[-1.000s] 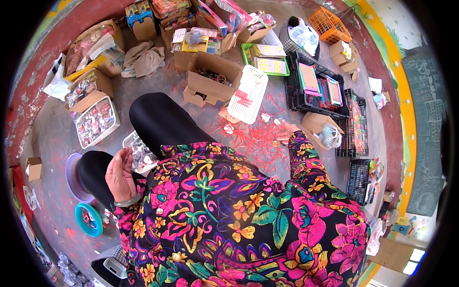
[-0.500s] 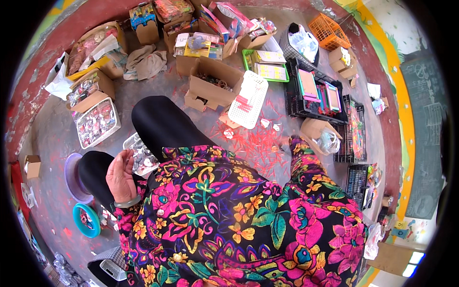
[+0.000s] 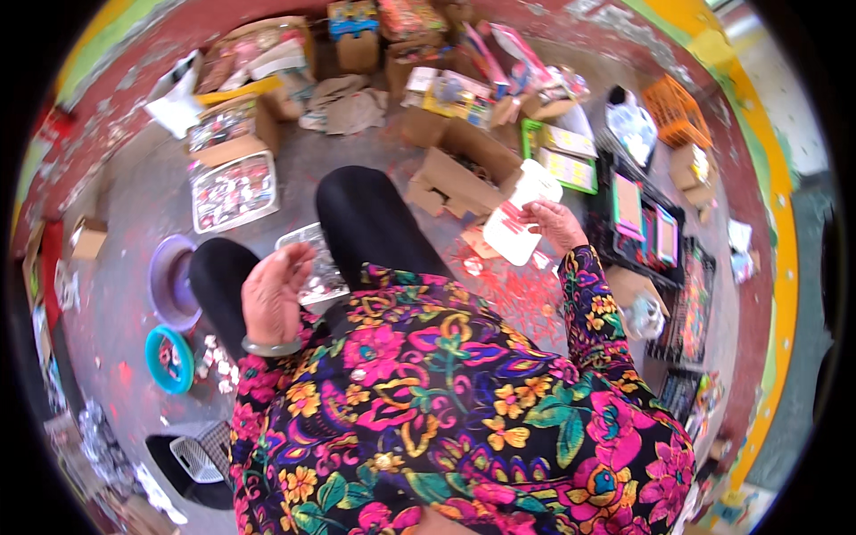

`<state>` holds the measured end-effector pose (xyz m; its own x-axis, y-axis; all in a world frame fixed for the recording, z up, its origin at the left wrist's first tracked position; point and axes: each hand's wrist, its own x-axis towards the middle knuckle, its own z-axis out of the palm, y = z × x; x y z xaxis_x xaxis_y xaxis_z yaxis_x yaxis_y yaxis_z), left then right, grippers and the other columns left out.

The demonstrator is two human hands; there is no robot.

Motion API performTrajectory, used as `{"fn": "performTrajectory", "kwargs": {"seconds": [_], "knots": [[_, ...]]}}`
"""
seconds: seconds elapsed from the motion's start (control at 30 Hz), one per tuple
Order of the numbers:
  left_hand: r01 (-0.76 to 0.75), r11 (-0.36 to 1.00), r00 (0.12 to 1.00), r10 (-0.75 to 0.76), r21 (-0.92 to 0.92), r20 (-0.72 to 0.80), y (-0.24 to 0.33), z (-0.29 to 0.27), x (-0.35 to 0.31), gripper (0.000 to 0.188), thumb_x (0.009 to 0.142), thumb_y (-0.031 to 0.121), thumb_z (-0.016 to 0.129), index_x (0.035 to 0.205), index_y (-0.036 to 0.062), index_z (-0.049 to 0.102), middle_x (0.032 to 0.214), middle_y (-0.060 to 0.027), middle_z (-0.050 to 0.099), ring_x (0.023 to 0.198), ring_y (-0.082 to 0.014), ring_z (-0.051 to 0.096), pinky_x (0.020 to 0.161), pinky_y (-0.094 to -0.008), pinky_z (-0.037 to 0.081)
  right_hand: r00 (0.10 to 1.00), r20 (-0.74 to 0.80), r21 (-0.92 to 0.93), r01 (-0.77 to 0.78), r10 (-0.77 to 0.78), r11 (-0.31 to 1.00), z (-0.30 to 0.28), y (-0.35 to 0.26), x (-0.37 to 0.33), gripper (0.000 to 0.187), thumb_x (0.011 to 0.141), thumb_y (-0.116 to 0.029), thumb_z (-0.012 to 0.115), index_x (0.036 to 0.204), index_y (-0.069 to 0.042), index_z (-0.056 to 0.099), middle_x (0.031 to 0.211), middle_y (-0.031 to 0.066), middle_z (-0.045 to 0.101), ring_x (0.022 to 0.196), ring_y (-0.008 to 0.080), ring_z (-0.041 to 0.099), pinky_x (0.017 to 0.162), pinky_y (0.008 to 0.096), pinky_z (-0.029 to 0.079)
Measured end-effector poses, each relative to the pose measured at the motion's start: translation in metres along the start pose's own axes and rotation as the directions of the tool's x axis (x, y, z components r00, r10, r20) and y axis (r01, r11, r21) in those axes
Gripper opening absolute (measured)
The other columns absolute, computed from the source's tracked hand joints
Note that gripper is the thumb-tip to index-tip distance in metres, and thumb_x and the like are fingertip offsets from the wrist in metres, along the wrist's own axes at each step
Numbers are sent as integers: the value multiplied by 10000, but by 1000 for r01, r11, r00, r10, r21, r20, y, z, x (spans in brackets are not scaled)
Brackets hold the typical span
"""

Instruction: The person sits on the floor surrounded by boxes and baskets, picking up small hair accessories from a white plastic tray. They manipulate the items, such as hair ties and clips, and place them into a cardboard box or back into the tray.

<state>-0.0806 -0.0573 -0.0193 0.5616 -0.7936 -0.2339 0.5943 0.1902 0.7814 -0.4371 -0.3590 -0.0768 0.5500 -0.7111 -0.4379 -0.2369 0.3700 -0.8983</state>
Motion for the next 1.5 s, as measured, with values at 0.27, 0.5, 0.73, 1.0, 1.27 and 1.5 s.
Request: {"fn": "performTrajectory", "kwargs": {"seconds": [0.27, 0.5, 0.73, 1.0, 1.27, 1.5], "knots": [[23, 997, 999, -25, -70, -24, 14, 13, -4, 234, 902, 147, 501, 1003, -51, 575, 1009, -138, 608, 949, -233, 602, 780, -273, 507, 788, 589, -83, 281, -180, 956, 240, -91, 6, 356, 756, -156, 685, 1064, -18, 571, 970, 50, 604, 891, 104, 554, 768, 242, 457], [7, 980, 999, -17, -197, -48, 19, 6, -8, 247, 907, 161, 477, 1028, -34, 565, 1025, -120, 603, 949, -182, 591, 783, -242, 502, 788, 607, 36, 107, -106, 994, 302, -85, 2, 186, 786, -96, 659, 942, -12, 603, 855, 8, 598, 754, 63, 531, 674, 200, 430], [53, 983, 995, -68, -177, -80, 16, 6, -8, 243, 904, 167, 483, 1038, -14, 572, 1032, -91, 602, 952, -165, 587, 769, -248, 503, 813, 543, 100, 185, -210, 978, 306, -69, 7, 97, 806, -64, 625, 879, -1, 617, 801, -1, 593, 704, 53, 513, 627, 193, 417], [43, 995, 999, -46, -94, -25, 10, -3, -5, 228, 858, 63, 545, 1071, -14, 569, 1017, -127, 614, 884, -159, 610, 649, -233, 532, 807, 562, 77, 165, -180, 983, 305, -74, 4, 97, 827, -100, 602, 873, -15, 609, 780, 33, 628, 709, 82, 571, 595, 188, 422], [38, 999, 998, -37, 14, -48, 4, -8, -4, 184, 860, 82, 553, 1004, -22, 603, 960, -107, 633, 841, -164, 623, 631, -227, 527, 830, 539, 55, 133, -142, 990, 304, -73, 2, 131, 822, -93, 605, 922, -8, 608, 803, 55, 649, 704, 88, 594, 590, 187, 436], [96, 992, 995, -95, -77, 20, 7, -6, -5, 216, 894, 116, 506, 1026, -36, 584, 953, -138, 630, 858, -202, 628, 686, -242, 537, 823, 539, 50, 184, -182, 982, 300, -75, 2, 175, 814, -74, 590, 961, -4, 655, 826, 29, 650, 704, 60, 569, 597, 181, 438]]}}
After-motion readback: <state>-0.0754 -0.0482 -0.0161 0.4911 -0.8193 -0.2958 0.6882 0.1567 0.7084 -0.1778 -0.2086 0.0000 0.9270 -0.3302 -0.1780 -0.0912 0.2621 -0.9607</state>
